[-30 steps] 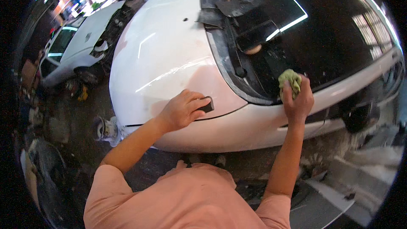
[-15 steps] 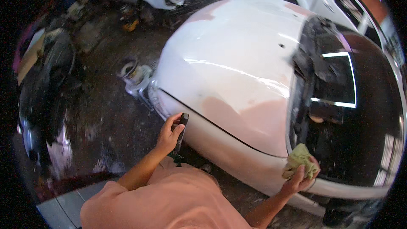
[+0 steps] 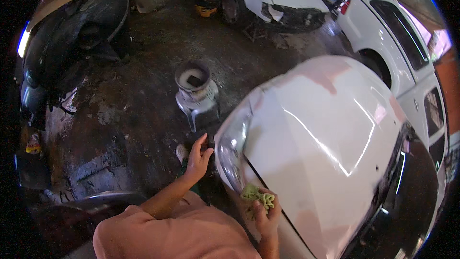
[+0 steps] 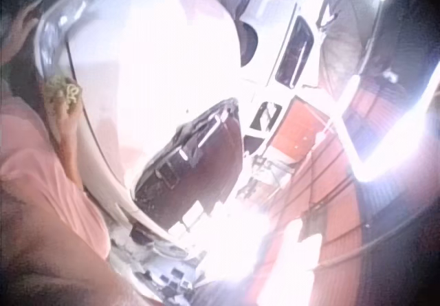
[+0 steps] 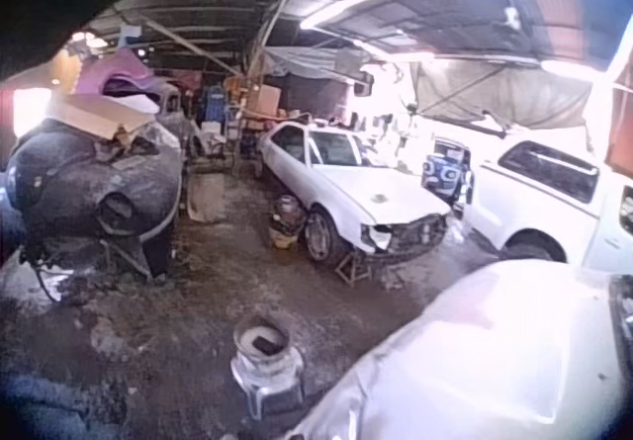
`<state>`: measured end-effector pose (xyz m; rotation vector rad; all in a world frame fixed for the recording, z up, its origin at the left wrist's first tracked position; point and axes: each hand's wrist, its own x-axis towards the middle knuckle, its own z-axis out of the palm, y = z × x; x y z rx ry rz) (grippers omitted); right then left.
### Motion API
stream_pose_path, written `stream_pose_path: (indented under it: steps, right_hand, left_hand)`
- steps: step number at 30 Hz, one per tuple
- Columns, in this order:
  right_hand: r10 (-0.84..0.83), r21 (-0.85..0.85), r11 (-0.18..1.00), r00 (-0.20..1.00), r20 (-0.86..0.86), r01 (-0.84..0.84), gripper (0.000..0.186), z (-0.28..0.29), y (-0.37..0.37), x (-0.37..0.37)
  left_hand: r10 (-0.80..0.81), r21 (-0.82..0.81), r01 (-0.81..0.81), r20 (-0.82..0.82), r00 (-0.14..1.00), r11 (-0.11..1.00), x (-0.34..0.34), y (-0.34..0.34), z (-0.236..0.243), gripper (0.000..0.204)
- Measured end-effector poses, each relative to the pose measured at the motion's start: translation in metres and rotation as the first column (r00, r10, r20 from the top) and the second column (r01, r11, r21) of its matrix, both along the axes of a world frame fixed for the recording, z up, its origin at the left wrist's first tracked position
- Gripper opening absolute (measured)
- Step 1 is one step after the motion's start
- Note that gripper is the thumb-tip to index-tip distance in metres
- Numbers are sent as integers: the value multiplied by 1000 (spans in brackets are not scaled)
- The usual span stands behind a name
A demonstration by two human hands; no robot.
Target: The person sands the hood of a white car using a sanding block while holding a damp cloth, occasionally dipping the cloth into a bucket of water and wiping the surface.
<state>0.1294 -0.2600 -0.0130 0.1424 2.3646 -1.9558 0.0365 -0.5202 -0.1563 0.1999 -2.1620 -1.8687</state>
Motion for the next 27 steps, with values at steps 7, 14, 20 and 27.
stream_pose_path:
  steps: [7, 14, 20, 27]
  right_hand:
    - [181, 125, 967, 945, 271, -221, 32, -66, -161, -176]
    - [317, 350, 841, 900, 299, -412, 35, -170, -292, -346]
    - [548, 492, 634, 795, 258, -597, 55, -272, -386, -515]
    - [371, 624, 442, 764, 528, -645, 65, -393, -447, -593]
  left_hand:
    - [-6, -178, 20, 78, 997, 984, -93, -172, -3, 55]
    - [179, -272, -132, 155, 972, 953, -137, -299, 19, 55]
    - [409, -338, -327, 206, 889, 882, -149, -348, 9, 56]
    - [563, -299, -477, 416, 714, 826, -140, -370, -3, 61]
